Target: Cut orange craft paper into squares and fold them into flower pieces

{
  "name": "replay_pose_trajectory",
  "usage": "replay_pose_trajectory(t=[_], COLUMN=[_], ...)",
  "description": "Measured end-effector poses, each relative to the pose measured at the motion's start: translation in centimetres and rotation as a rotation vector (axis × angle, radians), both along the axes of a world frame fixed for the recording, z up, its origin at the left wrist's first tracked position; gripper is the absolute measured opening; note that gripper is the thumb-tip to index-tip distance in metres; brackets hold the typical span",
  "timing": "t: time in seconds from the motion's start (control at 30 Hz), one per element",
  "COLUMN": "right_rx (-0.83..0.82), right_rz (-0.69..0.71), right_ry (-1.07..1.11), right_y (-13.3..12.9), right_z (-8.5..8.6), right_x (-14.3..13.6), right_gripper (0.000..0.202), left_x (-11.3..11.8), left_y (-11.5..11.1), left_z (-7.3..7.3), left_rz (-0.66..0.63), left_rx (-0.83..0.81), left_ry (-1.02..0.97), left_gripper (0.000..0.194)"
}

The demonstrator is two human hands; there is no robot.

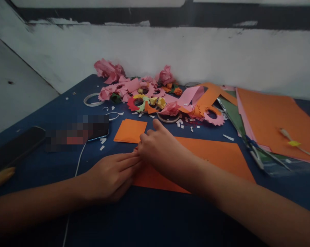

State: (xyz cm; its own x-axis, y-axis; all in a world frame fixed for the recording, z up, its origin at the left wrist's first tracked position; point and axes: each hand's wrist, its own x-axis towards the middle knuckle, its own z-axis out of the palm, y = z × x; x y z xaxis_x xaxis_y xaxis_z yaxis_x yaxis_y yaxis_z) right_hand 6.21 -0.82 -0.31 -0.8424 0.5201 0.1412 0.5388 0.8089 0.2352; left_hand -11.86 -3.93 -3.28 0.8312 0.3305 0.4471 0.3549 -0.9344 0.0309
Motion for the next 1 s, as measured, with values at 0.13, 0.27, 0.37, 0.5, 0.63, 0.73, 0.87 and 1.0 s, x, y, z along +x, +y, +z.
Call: replay_pose_trajectory(t=[0.13, 0.27, 0.37, 0.5, 0.63, 0.73, 0.87, 1.0], right_rx=[0.038, 0.057, 0.051, 0.037, 0.037, 0.018, -0.088, -0.164], right_rz=[-0.006, -0.015, -0.008, 0.010, 0.042, 0.061, 0.020, -0.095], right_ry=[0.032, 0.080, 0.108, 0.164, 0.268, 0.307, 0.281, 0.253], right_y=[-0.8, -1.5, -1.8, -2.0, -2.6, -3.2, -4.3, -5.8], right_z=[-0.7, -1.3, -1.6, -2.2, -3.2, -3.6, -4.0, -4.9], right_x=[0.8, 1.2, 1.7, 3.0, 5.1, 7.0, 9.7, 12.1], right_gripper=[0.018, 0.016, 0.015, 0.016, 0.027, 0.034, 0.042, 0.041], left_x=[0.0, -0.1, -0.1, 0.0, -0.1, -0.1, -0.1, 0.0], left_y=[0.0, 0.0, -0.1, -0.1, -0.1, 0.0, 0.0, -0.1], left_z=[0.0, 0.0, 0.1, 0.1, 0.0, -0.1, -0.1, 0.0], left_rz=[-0.007, -0.008, -0.003, -0.007, -0.008, -0.014, -0.012, -0.003], left_rx=[-0.001, -0.003, -0.010, -0.016, 0.001, 0.008, 0.010, 0.011], left_ry=[-0.004, -0.002, 0.009, 0.009, -0.013, -0.016, -0.011, 0.000], left_gripper=[0.032, 0.033, 0.034, 0.033, 0.032, 0.033, 0.033, 0.033])
